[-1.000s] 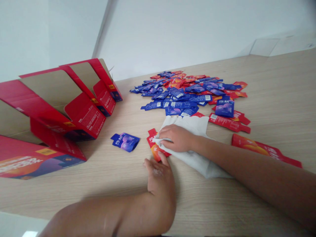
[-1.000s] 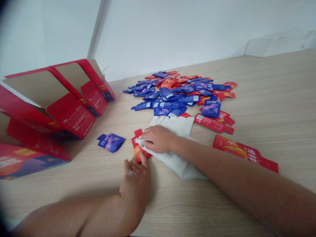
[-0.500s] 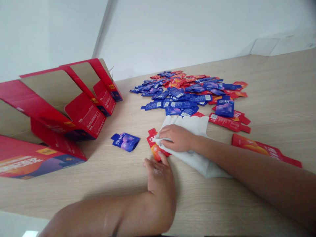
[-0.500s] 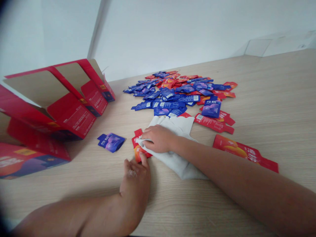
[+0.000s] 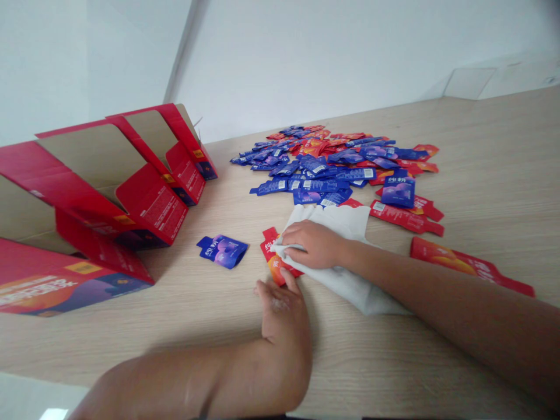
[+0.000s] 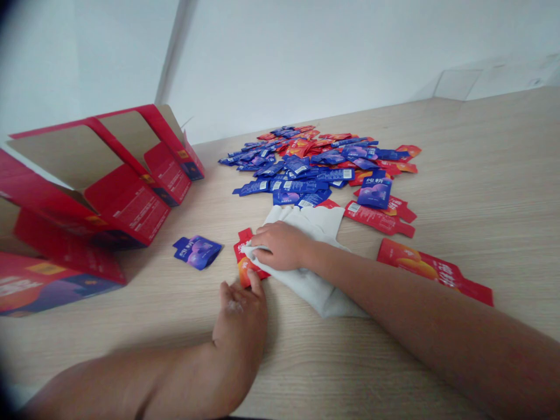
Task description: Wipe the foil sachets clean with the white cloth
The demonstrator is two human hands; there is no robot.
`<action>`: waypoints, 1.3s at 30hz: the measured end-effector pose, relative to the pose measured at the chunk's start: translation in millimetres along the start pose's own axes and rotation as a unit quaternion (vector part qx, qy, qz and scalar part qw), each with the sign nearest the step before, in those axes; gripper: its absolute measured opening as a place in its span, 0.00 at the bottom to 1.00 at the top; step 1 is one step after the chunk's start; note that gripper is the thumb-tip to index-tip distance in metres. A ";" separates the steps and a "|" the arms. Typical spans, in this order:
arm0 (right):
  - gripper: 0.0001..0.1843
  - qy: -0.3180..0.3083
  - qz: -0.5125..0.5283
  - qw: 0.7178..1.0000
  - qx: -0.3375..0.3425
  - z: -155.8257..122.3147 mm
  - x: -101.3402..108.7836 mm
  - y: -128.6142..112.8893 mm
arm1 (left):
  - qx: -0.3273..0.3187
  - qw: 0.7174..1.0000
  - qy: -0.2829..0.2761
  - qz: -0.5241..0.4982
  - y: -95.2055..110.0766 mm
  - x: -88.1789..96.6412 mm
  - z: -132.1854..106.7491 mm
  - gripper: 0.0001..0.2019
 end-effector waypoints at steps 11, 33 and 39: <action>0.10 0.002 -0.007 1.000 0.001 -0.2 0.0 -0.1 | 0.005 1.000 0.002 -0.008 -1.4 1.3 -0.3 0.25; 0.10 -0.003 -0.001 1.000 -0.006 0.1 0.3 0.3 | 0.013 0.999 0.017 -0.024 -4.1 4.6 -1.8 0.25; 0.10 -0.003 -0.002 1.000 -0.001 0.3 0.8 -1.2 | 0.012 0.999 0.043 -0.002 -2.1 5.6 -3.4 0.25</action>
Point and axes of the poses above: each hand's wrist, its own z-axis towards the middle knuckle, its own x-axis out of the back of the hand, y = z × x, the point moved 9 cm from there along z, towards the middle knuckle, and after that the axes turned 3 degrees about z, right-handed, at the moved point
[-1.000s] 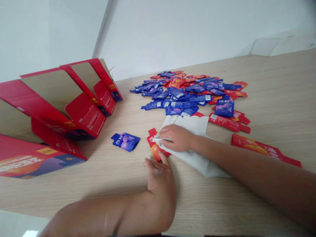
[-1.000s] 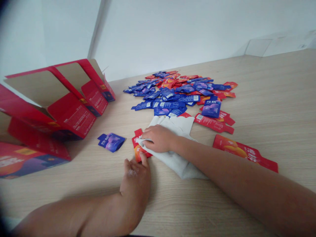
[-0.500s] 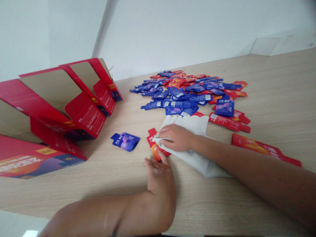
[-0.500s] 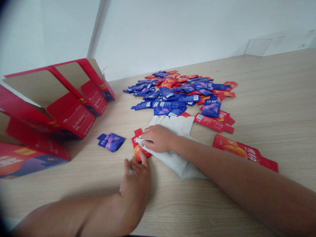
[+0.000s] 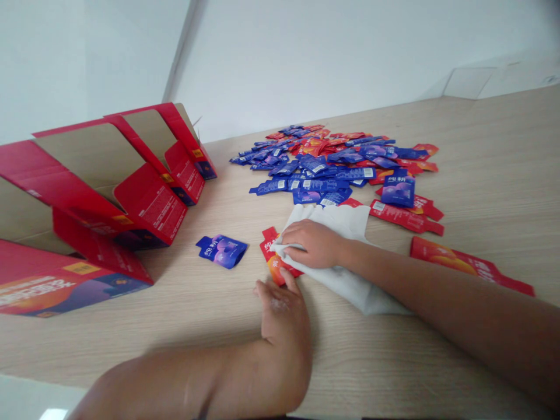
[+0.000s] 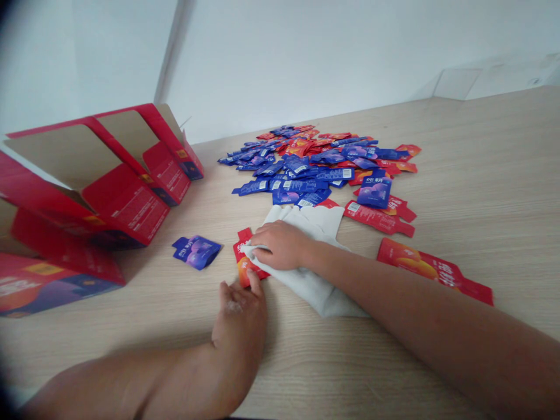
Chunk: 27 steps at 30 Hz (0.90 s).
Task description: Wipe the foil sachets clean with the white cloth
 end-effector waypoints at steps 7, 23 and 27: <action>0.10 0.000 0.003 1.000 -0.003 0.0 -0.2 0.9 | 0.014 0.999 -0.012 -0.029 -1.9 0.3 0.8 0.25; 0.10 0.001 0.001 1.000 0.003 0.2 -0.5 0.6 | 0.009 0.999 -0.013 -0.029 -0.9 -2.8 0.8 0.25; 0.10 0.000 0.000 1.000 -0.001 0.2 -0.5 0.7 | 0.015 1.000 -0.011 -0.016 -1.0 -3.0 1.1 0.24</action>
Point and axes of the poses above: each hand's wrist, its own z-axis towards the middle knuckle, its own x-axis out of the back of the hand, y = z × x, the point moved 9 cm from there along z, towards the middle knuckle, and after that the axes turned 3 degrees about z, right-handed, at the moved point
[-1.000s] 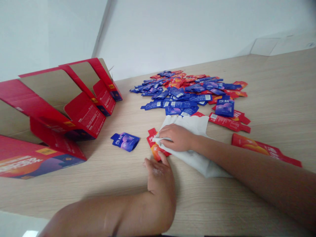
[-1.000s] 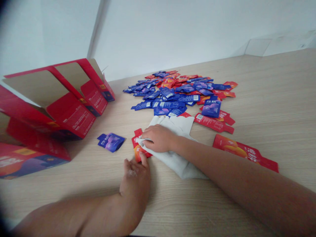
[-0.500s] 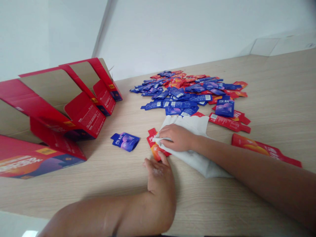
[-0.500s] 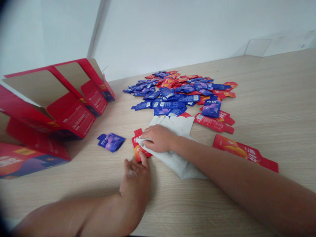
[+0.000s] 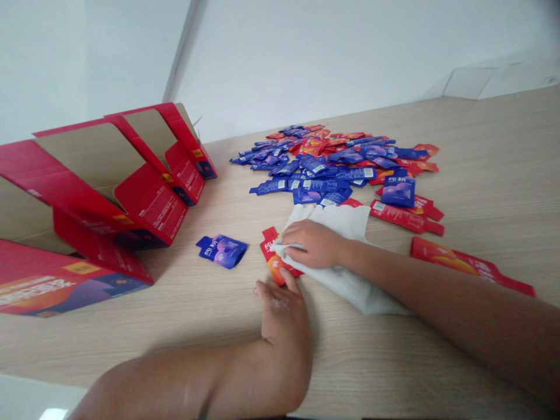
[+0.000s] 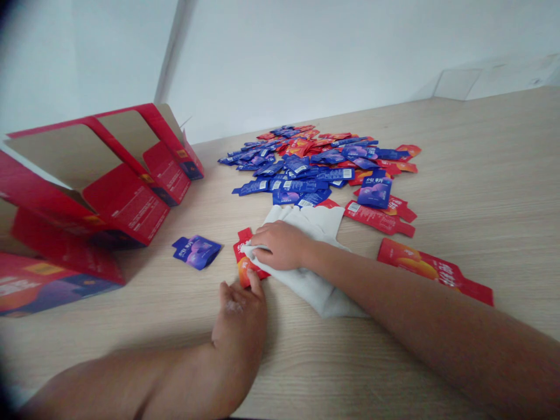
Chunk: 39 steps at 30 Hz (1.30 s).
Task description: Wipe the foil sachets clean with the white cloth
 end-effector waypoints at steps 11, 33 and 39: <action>0.10 0.003 0.000 1.000 0.001 -0.3 -0.3 0.9 | -0.010 1.000 -0.010 0.006 -1.0 2.9 0.2 0.25; 0.10 0.002 0.000 1.000 0.003 -0.1 0.4 -0.5 | -0.022 0.999 -0.015 0.018 2.0 -0.3 0.0 0.25; 0.10 0.005 0.000 1.000 0.000 -0.1 -0.2 0.6 | -0.020 0.999 -0.012 0.031 2.3 -1.1 1.6 0.25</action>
Point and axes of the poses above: each hand's wrist, its own z-axis towards the middle knuckle, its own x-axis out of the back of the hand, y = z × x, the point moved 9 cm from there along z, towards the middle knuckle, and after that the axes turned 3 degrees about z, right-handed, at the moved point
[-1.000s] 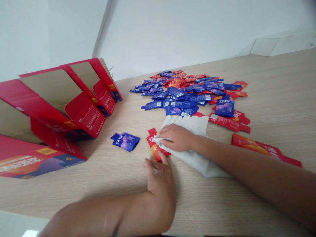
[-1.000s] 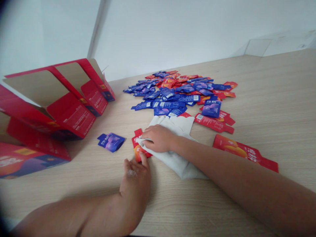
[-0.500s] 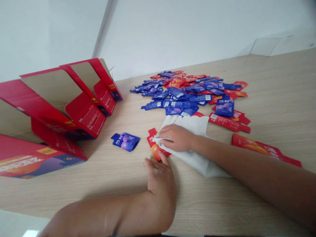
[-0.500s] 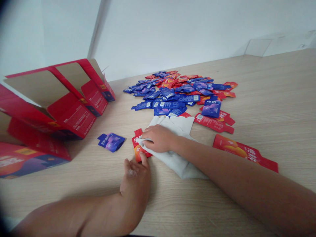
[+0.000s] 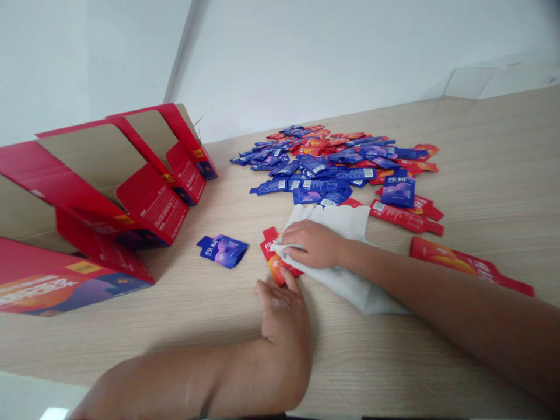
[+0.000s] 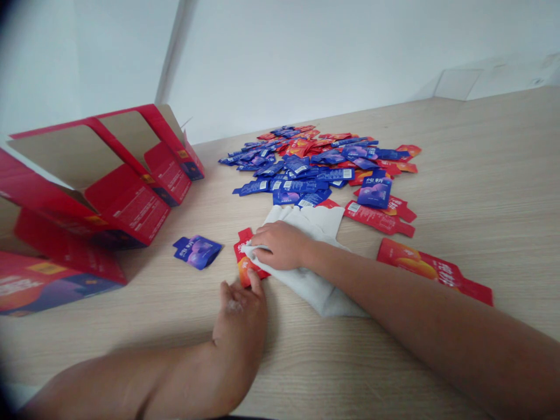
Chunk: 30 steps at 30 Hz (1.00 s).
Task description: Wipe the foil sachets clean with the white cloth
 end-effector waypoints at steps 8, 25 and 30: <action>0.10 0.001 0.002 1.000 0.001 -0.2 -0.2 0.2 | 0.007 0.998 -0.014 -0.064 -2.4 -1.2 -1.2 0.25; 0.10 0.000 0.004 1.000 -0.004 -0.5 -0.2 0.9 | -0.004 1.000 -0.021 -0.022 -0.2 -1.3 -0.6 0.26; 0.10 -0.002 -0.002 1.000 -0.004 -0.8 0.3 0.5 | -0.008 0.999 -0.034 -0.031 -0.1 -2.8 0.3 0.26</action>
Point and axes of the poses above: each hand's wrist, its own z-axis towards the middle knuckle, its own x-axis out of the back of the hand, y = z × x, the point moved 9 cm from there along z, towards the middle knuckle, and after that the axes turned 3 degrees about z, right-handed, at the moved point
